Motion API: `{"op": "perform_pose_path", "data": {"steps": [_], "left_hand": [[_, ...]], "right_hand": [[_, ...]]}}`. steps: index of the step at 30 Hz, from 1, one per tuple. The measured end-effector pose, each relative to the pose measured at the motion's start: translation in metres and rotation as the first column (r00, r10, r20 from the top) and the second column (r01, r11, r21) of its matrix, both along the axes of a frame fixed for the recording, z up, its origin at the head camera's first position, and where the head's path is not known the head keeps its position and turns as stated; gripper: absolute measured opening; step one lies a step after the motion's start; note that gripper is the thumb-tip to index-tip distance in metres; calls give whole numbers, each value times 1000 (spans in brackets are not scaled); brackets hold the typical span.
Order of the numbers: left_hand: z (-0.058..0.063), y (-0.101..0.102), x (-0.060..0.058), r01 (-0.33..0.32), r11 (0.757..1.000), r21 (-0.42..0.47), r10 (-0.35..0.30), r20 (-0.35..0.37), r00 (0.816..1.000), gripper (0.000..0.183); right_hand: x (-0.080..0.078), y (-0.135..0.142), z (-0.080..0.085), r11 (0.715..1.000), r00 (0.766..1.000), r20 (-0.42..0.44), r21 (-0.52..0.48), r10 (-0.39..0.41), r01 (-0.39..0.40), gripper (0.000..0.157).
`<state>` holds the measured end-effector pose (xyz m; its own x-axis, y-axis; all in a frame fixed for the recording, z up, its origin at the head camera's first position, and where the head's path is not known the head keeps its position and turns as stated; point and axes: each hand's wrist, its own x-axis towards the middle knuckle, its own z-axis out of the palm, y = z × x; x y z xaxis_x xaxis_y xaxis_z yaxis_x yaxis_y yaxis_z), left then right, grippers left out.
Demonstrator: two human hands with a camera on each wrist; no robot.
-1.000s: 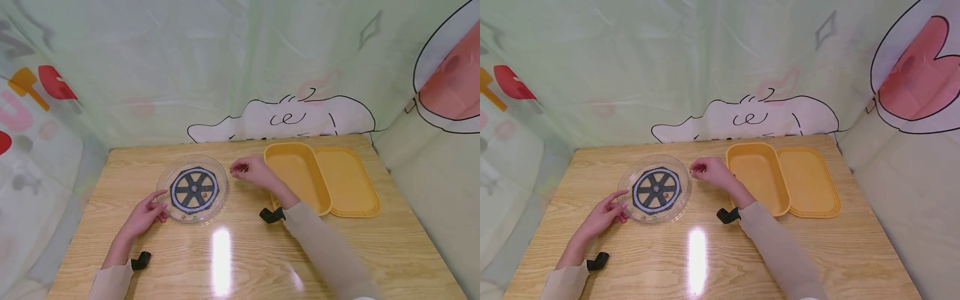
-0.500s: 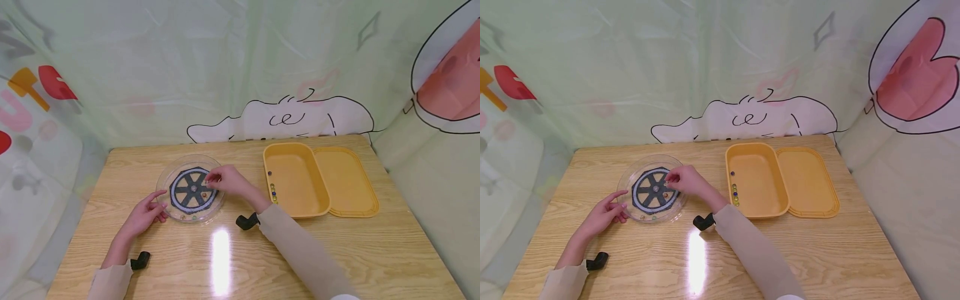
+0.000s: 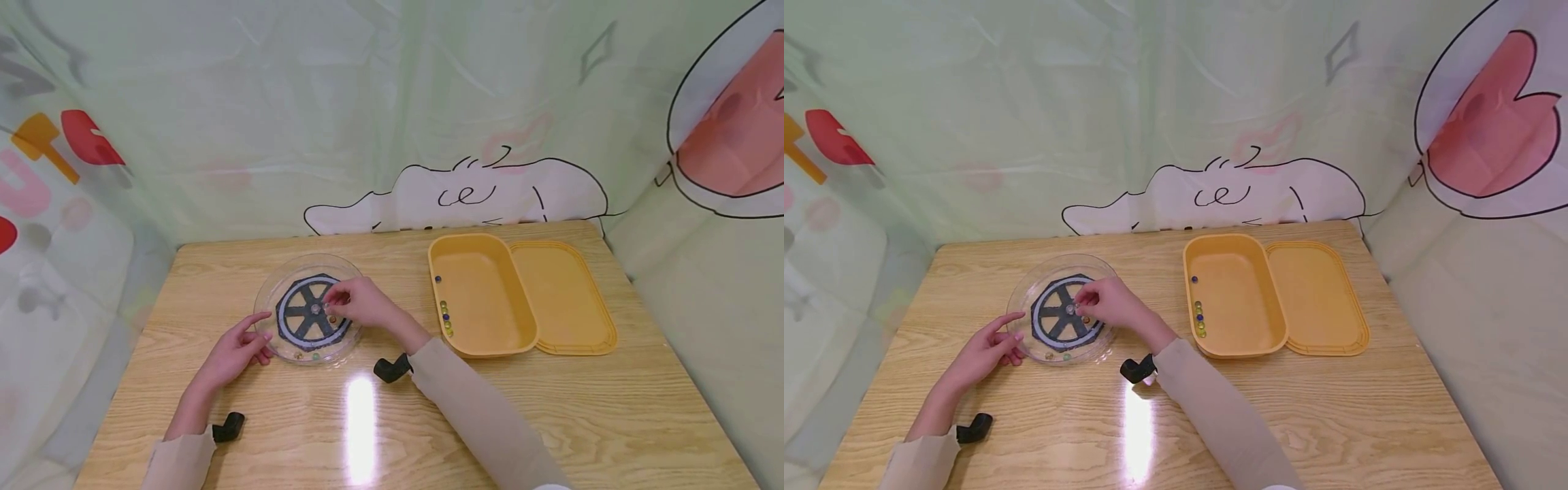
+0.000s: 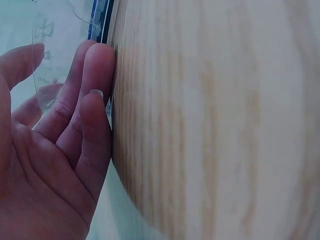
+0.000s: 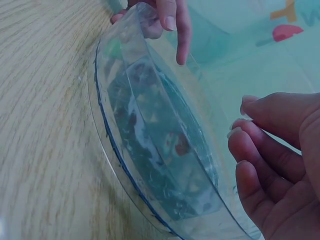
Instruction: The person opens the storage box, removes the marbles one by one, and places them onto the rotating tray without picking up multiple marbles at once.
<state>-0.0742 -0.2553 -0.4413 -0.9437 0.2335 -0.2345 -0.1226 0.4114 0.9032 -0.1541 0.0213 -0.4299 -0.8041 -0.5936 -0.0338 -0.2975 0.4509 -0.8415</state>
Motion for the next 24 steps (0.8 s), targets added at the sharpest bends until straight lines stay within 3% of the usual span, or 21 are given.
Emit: {"op": "perform_pose_path", "data": {"steps": [13, 24], "left_hand": [[1, 0, 1, -1, 1000, 0, 1, -2, 1000, 47], [1, 0, 0, 7, 1000, 2, -7, -10, 1000, 47]], "right_hand": [[-5, 9, -1, 999, 999, -15, 28, -32, 32, 18], [-23, 59, 25, 984, 980, -91, -5, -179, 179, 16]]}}
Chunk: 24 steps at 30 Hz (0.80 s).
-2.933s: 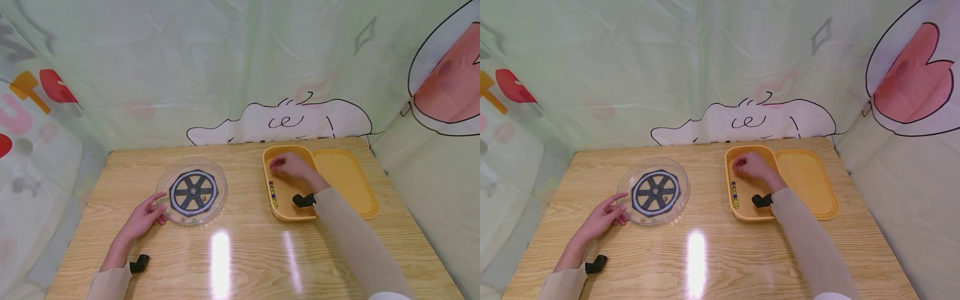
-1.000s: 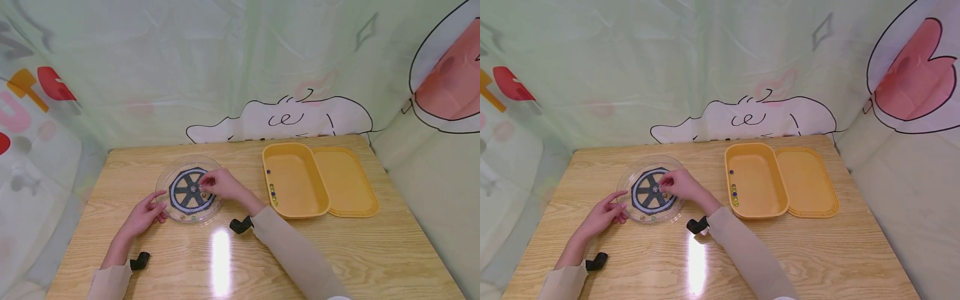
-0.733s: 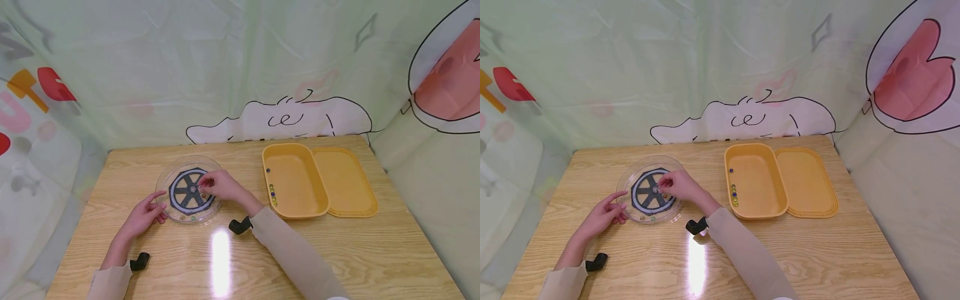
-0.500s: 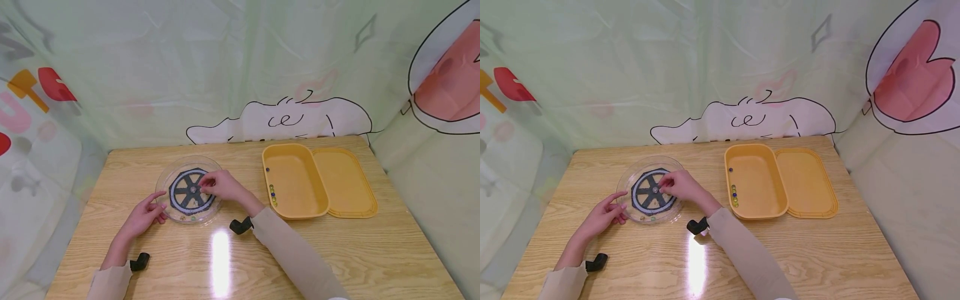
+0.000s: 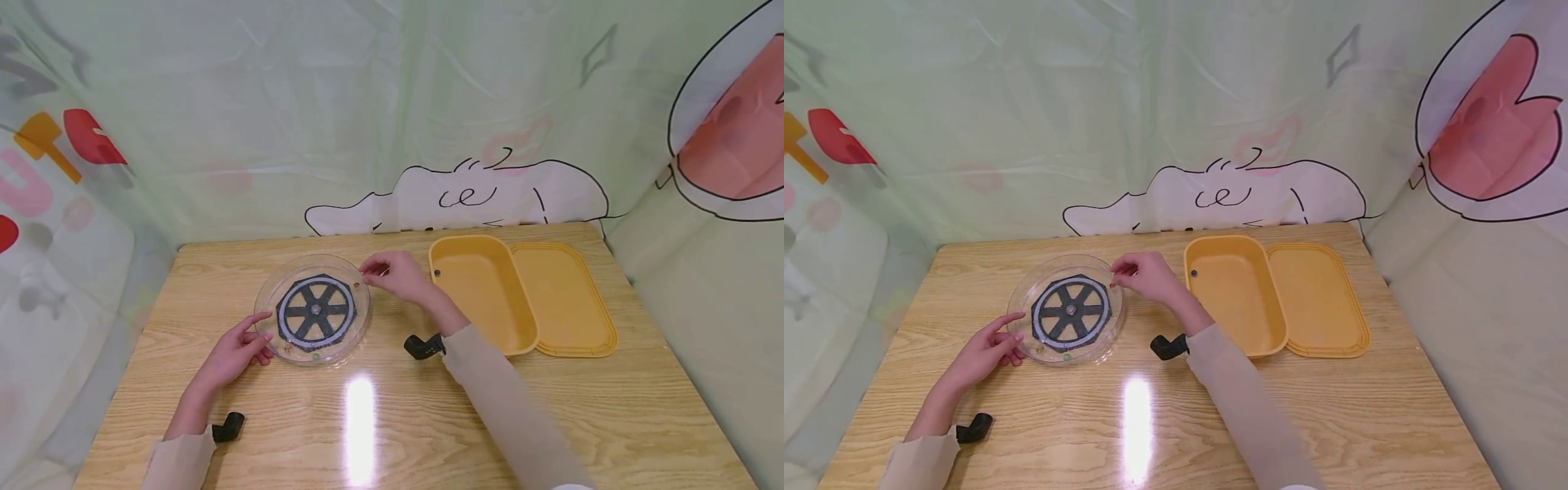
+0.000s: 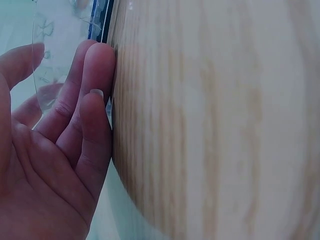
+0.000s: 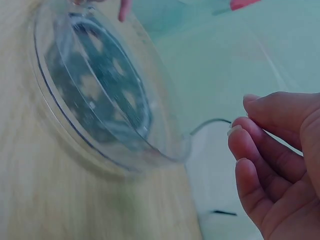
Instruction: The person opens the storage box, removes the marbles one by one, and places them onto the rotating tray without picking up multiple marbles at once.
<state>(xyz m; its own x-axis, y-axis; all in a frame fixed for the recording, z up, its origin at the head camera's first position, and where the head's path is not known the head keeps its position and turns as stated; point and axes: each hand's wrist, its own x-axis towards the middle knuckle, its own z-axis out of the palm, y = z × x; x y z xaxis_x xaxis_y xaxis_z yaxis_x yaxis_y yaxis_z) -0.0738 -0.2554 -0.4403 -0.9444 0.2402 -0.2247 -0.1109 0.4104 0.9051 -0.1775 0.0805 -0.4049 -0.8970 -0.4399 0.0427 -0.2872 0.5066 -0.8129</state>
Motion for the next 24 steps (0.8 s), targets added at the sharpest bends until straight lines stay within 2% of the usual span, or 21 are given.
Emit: {"op": "perform_pose_path", "data": {"steps": [4, 10, 18, 24], "left_hand": [[-1, -1, -1, 1, 1000, 0, -1, 3, 1000, 47], [-2, -1, -1, -3, 1000, -9, 4, 8, 1000, 48], [-2, -1, -1, -4, 1000, -10, 4, 8, 1000, 47], [-2, -1, -1, -5, 1000, -15, 5, 7, 1000, 48]], "right_hand": [[-10, 28, 6, 998, 998, 0, -3, -64, 64, 14], [-23, 70, 8, 990, 990, 16, -18, -137, 138, 17], [-37, 113, -8, 971, 971, 30, 30, -238, 237, 19], [-44, 128, -24, 969, 970, 45, 63, -240, 237, 17]]}}
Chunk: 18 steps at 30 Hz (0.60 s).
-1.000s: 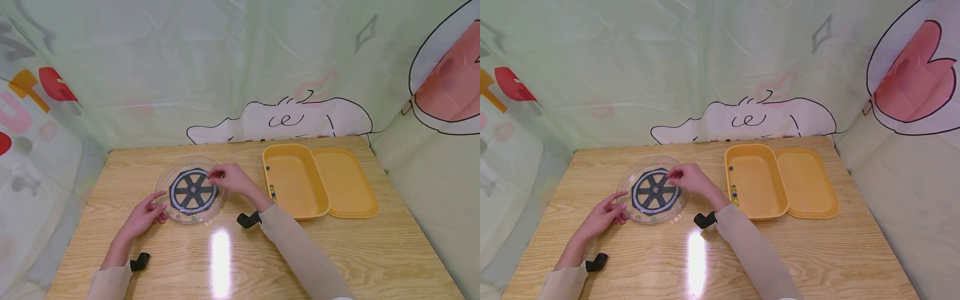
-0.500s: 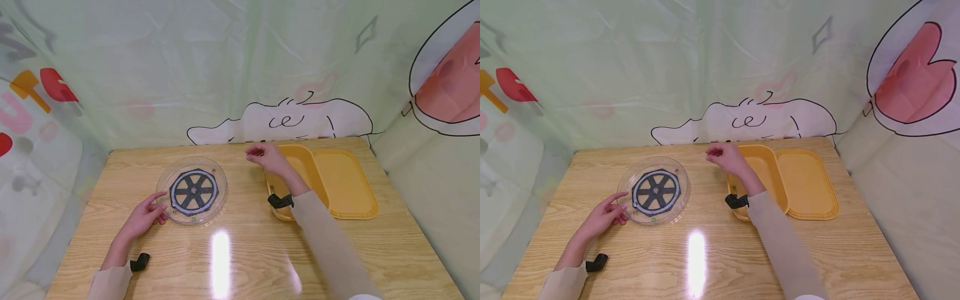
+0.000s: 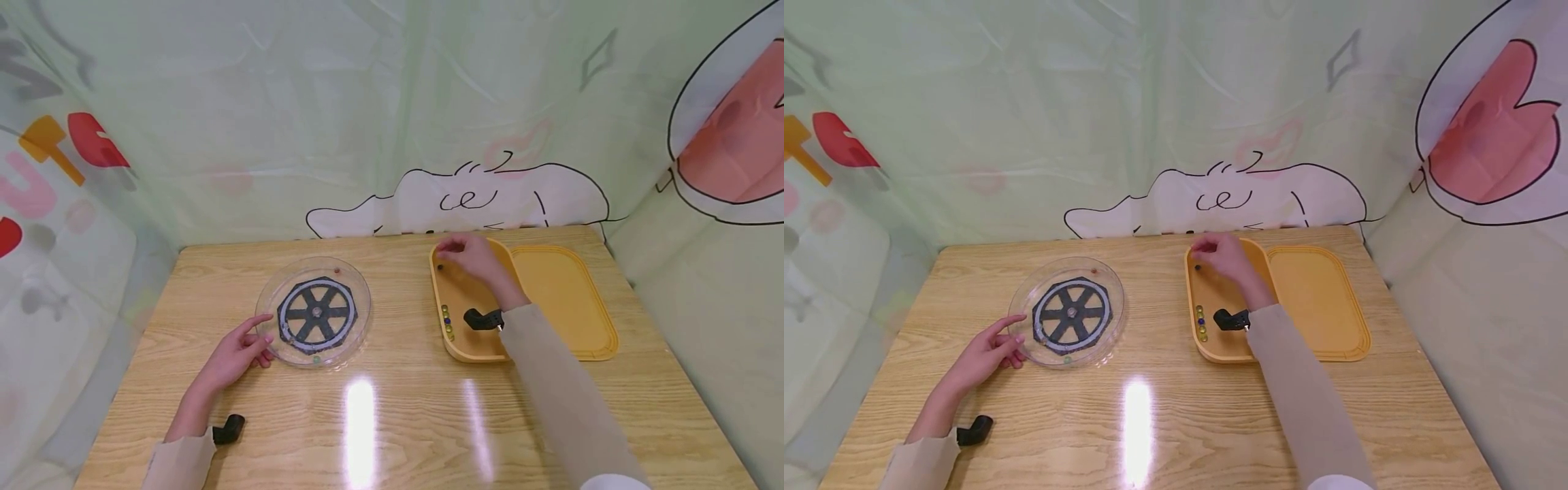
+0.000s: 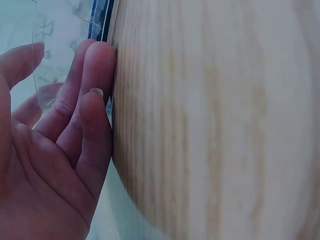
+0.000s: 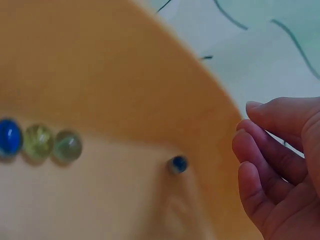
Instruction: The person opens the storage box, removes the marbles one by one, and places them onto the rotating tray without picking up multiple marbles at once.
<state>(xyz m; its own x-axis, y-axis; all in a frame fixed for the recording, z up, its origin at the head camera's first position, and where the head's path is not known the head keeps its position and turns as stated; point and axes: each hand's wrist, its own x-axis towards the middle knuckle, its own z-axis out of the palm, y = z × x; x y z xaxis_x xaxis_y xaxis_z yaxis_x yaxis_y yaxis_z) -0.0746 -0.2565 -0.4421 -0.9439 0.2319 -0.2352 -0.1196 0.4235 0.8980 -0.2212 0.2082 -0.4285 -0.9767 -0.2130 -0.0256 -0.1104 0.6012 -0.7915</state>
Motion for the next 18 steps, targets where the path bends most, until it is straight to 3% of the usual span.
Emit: {"op": "perform_pose_path", "data": {"steps": [6, 13, 18], "left_hand": [[0, 1, 1, 3, 1000, 7, -3, 6, 1000, 49], [-1, 0, 1, 1, 1000, 11, -1, -7, 1000, 49], [-2, -1, 1, 8, 1000, 21, -7, -10, 1000, 49]], "right_hand": [[-4, 7, -18, 997, 996, 81, 67, -32, 27, 19], [-6, 5, -26, 989, 999, 31, 144, 19, -23, 18], [-6, 2, -32, 986, 998, 43, 159, 41, -47, 17]]}}
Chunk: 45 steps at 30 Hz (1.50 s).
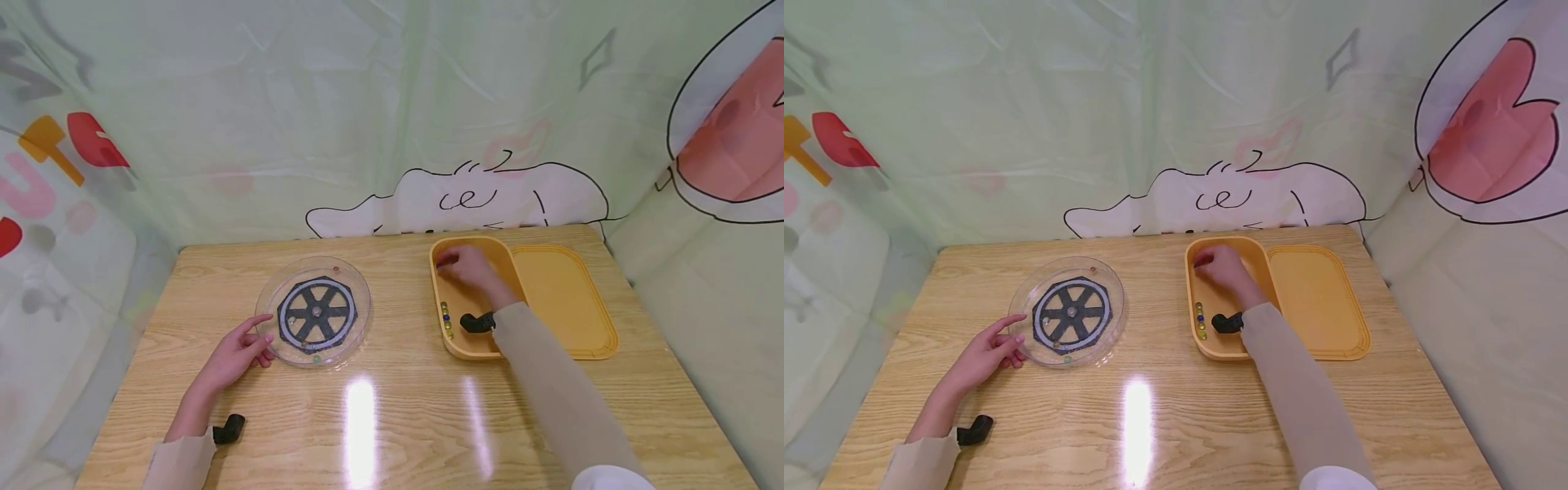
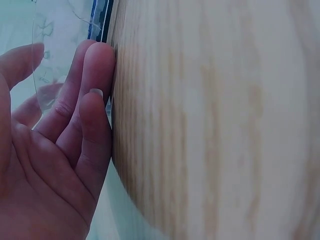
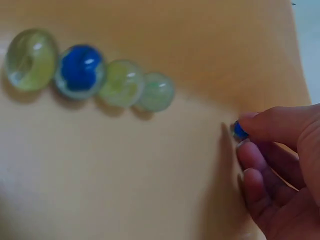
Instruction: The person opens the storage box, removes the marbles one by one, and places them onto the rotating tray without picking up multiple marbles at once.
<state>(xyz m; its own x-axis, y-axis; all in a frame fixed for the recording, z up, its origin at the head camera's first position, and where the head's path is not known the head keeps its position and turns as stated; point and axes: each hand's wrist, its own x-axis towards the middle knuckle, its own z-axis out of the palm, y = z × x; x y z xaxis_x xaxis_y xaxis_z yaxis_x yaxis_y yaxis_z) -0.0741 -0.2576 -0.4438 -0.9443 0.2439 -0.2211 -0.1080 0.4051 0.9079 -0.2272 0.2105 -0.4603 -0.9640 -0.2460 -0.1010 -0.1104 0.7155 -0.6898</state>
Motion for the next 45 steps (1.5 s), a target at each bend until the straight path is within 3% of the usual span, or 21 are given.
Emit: {"op": "perform_pose_path", "data": {"steps": [16, 23, 30, 34, 38, 45], "left_hand": [[2, 2, 1, 3, 1000, -9, -3, 5, 1000, 49], [-23, -8, -6, 1, 1000, -15, -1, 0, 1000, 51], [-28, -10, -5, -6, 1000, -15, 6, -15, 1000, 52], [-25, -8, -4, -1, 1000, -8, 1, -11, 1000, 50], [-12, -3, -2, 0, 1000, 3, 0, -3, 1000, 49], [3, 2, 2, 0, 1000, 9, 0, -1, 1000, 48]], "right_hand": [[-1, -4, -6, 999, 1000, 0, 37, 4, -4, 12], [0, 0, 9, 1000, 1000, 17, 21, 15, -15, 14], [5, 3, 17, 999, 998, 56, -43, -13, 16, 14], [9, 4, 21, 995, 997, 71, -91, -39, 45, 16], [16, 0, 32, 987, 998, 55, -153, -38, 46, 21], [30, -21, 52, 973, 1000, 10, -230, -2, 5, 22]]}}
